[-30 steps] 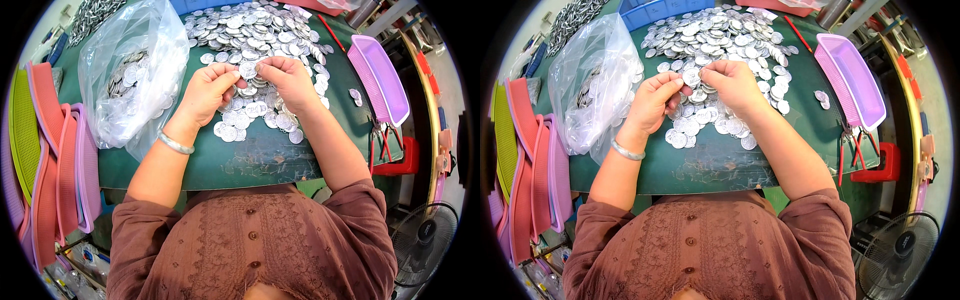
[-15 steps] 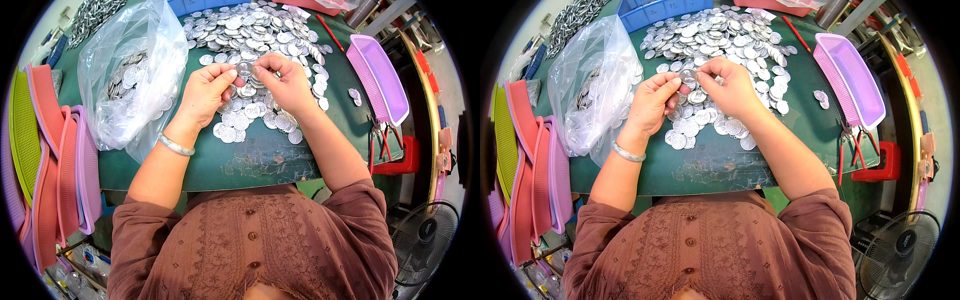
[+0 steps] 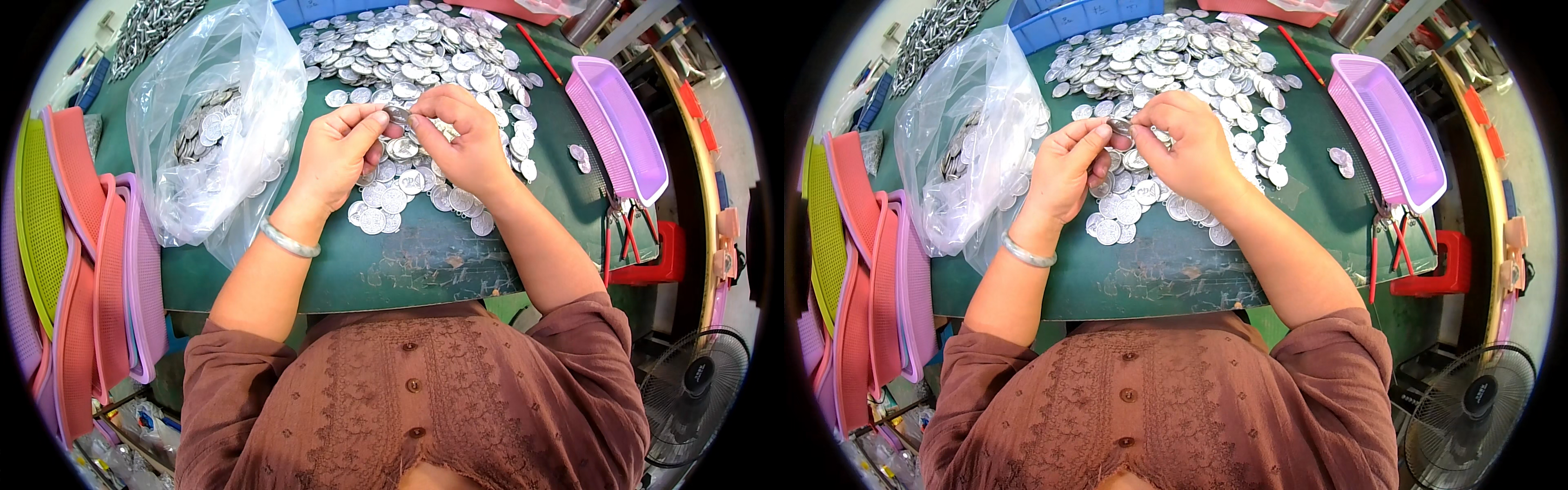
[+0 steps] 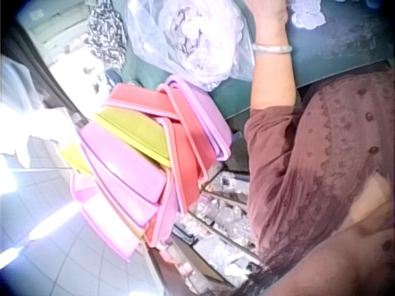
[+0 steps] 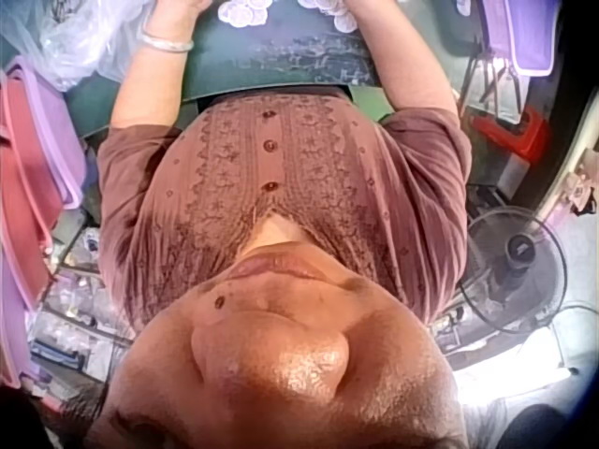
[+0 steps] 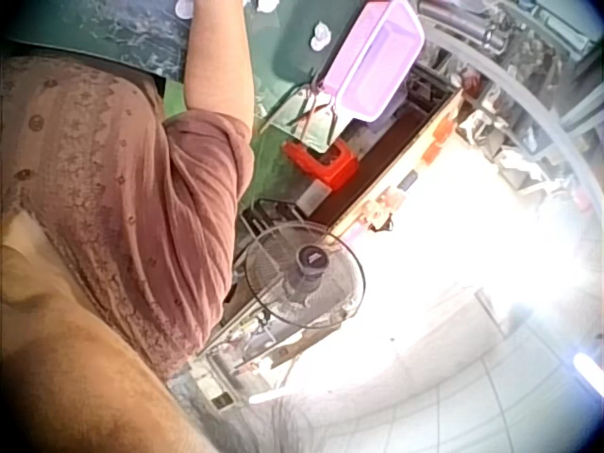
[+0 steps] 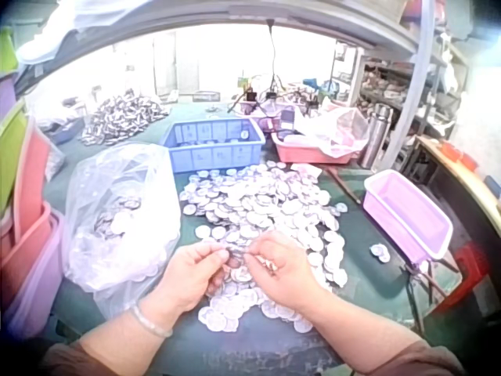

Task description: The person assembles small, round, silver-colored metal pieces by hand. They pick up individual discs from a large pile on a green table, attach small metal rings to them, and place the finished items into a clear plastic bag. The workspace includes various colored trays and a fan in the background.

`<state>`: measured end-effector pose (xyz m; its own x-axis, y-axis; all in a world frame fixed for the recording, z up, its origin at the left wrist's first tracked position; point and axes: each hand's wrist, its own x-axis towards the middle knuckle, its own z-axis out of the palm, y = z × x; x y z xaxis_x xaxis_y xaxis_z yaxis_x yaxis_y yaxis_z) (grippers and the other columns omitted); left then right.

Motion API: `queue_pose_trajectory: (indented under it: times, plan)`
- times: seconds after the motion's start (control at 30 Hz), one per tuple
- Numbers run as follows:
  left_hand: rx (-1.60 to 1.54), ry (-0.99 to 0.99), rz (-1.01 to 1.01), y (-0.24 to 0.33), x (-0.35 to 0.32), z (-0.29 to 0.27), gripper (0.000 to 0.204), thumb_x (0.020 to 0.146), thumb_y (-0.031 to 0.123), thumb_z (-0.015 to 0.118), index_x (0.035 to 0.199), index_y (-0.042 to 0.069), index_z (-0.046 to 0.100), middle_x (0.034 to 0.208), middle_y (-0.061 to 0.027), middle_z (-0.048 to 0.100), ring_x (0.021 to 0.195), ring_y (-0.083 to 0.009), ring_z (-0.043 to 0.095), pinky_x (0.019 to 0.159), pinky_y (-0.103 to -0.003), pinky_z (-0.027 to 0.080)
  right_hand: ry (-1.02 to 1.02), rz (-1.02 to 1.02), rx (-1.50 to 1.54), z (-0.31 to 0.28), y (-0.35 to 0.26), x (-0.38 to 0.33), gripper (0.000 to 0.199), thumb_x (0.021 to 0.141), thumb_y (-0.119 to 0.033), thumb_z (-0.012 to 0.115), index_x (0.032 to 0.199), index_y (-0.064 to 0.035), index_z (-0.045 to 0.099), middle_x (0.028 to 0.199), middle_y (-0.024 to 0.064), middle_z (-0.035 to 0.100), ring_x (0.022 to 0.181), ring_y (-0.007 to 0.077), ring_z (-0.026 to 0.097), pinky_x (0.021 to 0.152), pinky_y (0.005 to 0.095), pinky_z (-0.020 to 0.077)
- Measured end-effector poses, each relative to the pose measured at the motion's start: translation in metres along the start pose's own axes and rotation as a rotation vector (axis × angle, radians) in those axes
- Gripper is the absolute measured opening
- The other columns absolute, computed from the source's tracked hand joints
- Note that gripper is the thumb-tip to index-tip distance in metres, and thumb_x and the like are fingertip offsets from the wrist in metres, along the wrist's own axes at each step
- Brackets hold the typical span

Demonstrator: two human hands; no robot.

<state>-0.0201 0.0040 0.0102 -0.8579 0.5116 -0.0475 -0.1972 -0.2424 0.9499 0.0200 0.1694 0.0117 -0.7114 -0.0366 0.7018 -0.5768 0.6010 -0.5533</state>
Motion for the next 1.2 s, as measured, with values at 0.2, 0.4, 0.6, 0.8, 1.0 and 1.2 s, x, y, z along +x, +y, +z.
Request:
queue_pose_trajectory:
  times: [0.2, 0.4, 0.6, 0.8, 1.0, 1.2]
  plan:
    - [0.267, 0.022, 0.225, -0.005, -0.002, 0.002, 0.018, 0.083, 0.010, 0.055, 0.099, 0.003, 0.061, 0.070, 0.0031, 0.054, 0.056, -0.0017, 0.043, 0.047, -0.015, 0.033, -0.016, 0.038, 0.028, 0.002, -0.003, -0.002, 0.005, 0.067, -0.004, 0.061, 0.070, -0.0029, 0.057, 0.072, 0.0076, 0.057, 0.070, 0.0245, 0.054, 0.061, 0.0329, 0.0417]
    - [0.251, 0.030, 0.224, -0.002, -0.004, 0.004, 0.017, 0.082, 0.008, 0.056, 0.097, 0.002, 0.062, 0.069, 0.0031, 0.054, 0.058, -0.0014, 0.044, 0.049, -0.015, 0.034, -0.005, -0.030, -0.039, 0.002, -0.004, -0.001, 0.007, 0.066, -0.004, 0.062, 0.071, -0.0044, 0.057, 0.071, 0.0068, 0.056, 0.068, 0.0252, 0.053, 0.061, 0.0337, 0.0398]
    - [0.287, 0.052, 0.235, 0.000, -0.005, 0.005, 0.016, 0.081, 0.007, 0.057, 0.094, -0.001, 0.062, 0.071, 0.0018, 0.057, 0.062, -0.0021, 0.047, 0.055, -0.017, 0.039, 0.005, -0.126, -0.149, 0.000, -0.007, 0.000, 0.010, 0.064, -0.004, 0.063, 0.072, -0.0068, 0.057, 0.074, 0.0051, 0.056, 0.069, 0.0238, 0.052, 0.063, 0.0330, 0.0380]
    - [0.308, 0.056, 0.250, 0.000, -0.006, 0.005, 0.015, 0.081, 0.008, 0.058, 0.093, -0.001, 0.062, 0.071, 0.0018, 0.057, 0.062, -0.0025, 0.047, 0.055, -0.017, 0.039, 0.003, -0.173, -0.219, -0.001, -0.009, 0.002, 0.011, 0.064, -0.003, 0.063, 0.072, -0.0077, 0.057, 0.075, 0.0040, 0.056, 0.071, 0.0230, 0.051, 0.065, 0.0327, 0.0374]
    - [0.340, 0.066, 0.285, 0.000, -0.007, 0.006, 0.015, 0.080, 0.007, 0.058, 0.093, 0.000, 0.062, 0.071, 0.0016, 0.057, 0.062, -0.0028, 0.048, 0.056, -0.017, 0.039, -0.006, -0.176, -0.245, -0.002, -0.011, 0.001, 0.011, 0.064, -0.004, 0.063, 0.073, -0.0079, 0.057, 0.077, 0.0033, 0.055, 0.072, 0.0224, 0.051, 0.067, 0.0328, 0.0367]
    - [0.396, 0.072, 0.423, -0.005, -0.005, 0.005, 0.014, 0.081, 0.007, 0.057, 0.093, 0.001, 0.062, 0.072, 0.0010, 0.058, 0.063, -0.0033, 0.049, 0.056, -0.017, 0.039, 0.008, -0.198, -0.248, -0.002, -0.012, 0.002, 0.011, 0.064, -0.004, 0.063, 0.074, -0.0079, 0.057, 0.077, 0.0035, 0.055, 0.072, 0.0227, 0.050, 0.067, 0.0330, 0.0366]
